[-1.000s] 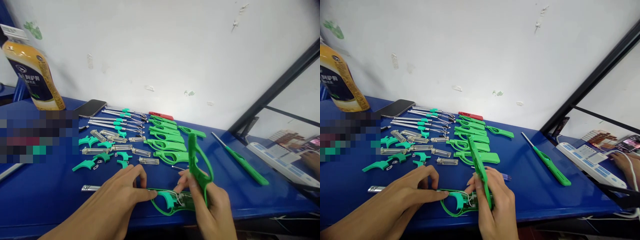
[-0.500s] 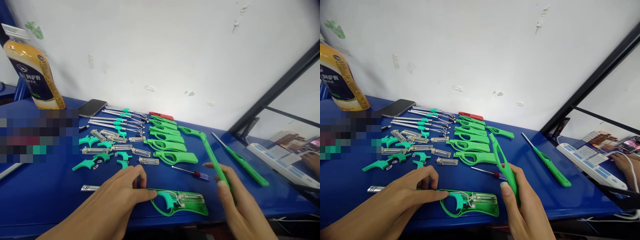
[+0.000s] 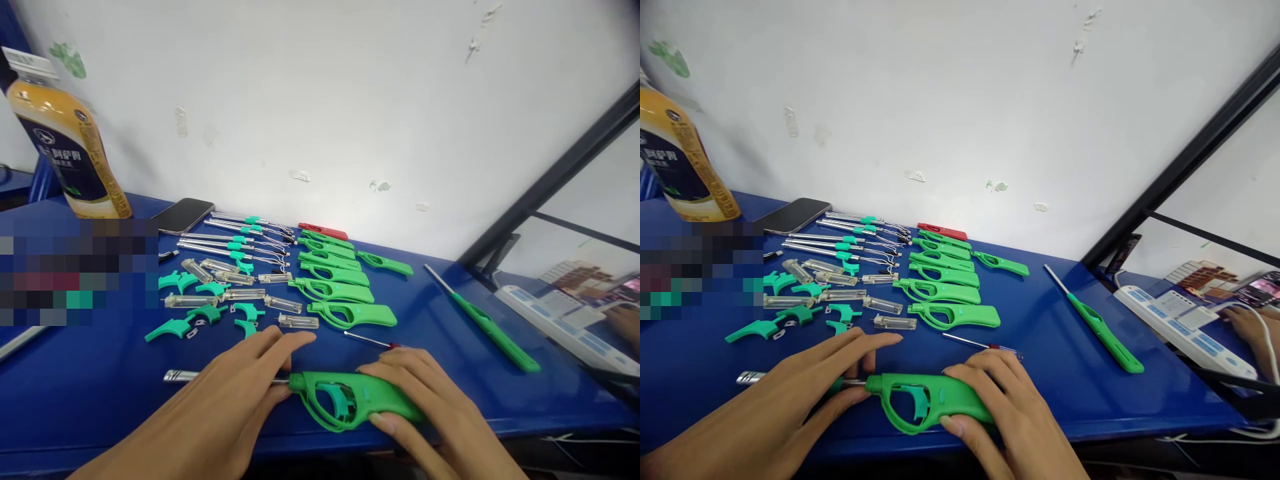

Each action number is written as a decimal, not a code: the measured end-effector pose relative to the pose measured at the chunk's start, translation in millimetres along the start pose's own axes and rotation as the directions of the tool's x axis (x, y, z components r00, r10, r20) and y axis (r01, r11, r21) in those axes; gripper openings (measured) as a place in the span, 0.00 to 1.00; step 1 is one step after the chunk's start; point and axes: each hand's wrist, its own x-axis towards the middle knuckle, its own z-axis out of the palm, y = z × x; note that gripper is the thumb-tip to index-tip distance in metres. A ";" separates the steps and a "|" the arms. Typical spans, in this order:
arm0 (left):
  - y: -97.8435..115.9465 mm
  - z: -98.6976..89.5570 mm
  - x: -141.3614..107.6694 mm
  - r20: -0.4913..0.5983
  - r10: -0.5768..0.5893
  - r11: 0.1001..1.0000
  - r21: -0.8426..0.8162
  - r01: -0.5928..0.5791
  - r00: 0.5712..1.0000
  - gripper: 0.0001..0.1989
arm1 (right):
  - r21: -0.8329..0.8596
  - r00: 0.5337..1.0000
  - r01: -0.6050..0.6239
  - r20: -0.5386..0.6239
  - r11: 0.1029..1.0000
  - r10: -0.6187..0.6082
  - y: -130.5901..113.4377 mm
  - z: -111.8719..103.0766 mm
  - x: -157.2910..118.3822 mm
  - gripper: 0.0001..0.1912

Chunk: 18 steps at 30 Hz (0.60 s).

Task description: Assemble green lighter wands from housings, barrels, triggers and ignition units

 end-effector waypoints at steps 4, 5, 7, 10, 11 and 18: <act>-0.6 2.5 -0.7 -0.013 0.047 0.997 0.068 -0.046 0.999 0.25 | 0.017 0.999 -0.014 0.031 1.000 0.014 -0.2 3.9 0.0 0.14; 0.4 0.9 1.6 -0.011 0.065 0.996 0.062 -0.064 0.998 0.24 | 0.022 0.999 -0.018 0.040 1.000 0.017 0.3 4.4 -0.6 0.15; 3.5 -4.4 7.7 0.000 0.120 0.992 0.024 -0.120 0.993 0.21 | 0.033 0.997 -0.030 0.069 0.999 0.028 1.0 4.9 -1.7 0.15; 5.6 -10.5 12.2 0.002 0.161 0.986 -0.034 -0.160 0.987 0.21 | 0.050 0.994 -0.056 0.100 0.997 0.051 1.1 5.2 -2.5 0.14; 4.9 -10.8 11.4 0.004 0.147 0.988 -0.044 -0.147 0.989 0.22 | 0.053 0.993 -0.064 0.100 0.997 0.058 1.0 5.4 -2.6 0.15; -1.4 -6.4 6.7 -0.050 0.160 0.983 -0.077 -0.164 0.986 0.23 | 0.077 0.994 -0.074 0.084 0.994 0.067 1.4 8.4 -3.3 0.16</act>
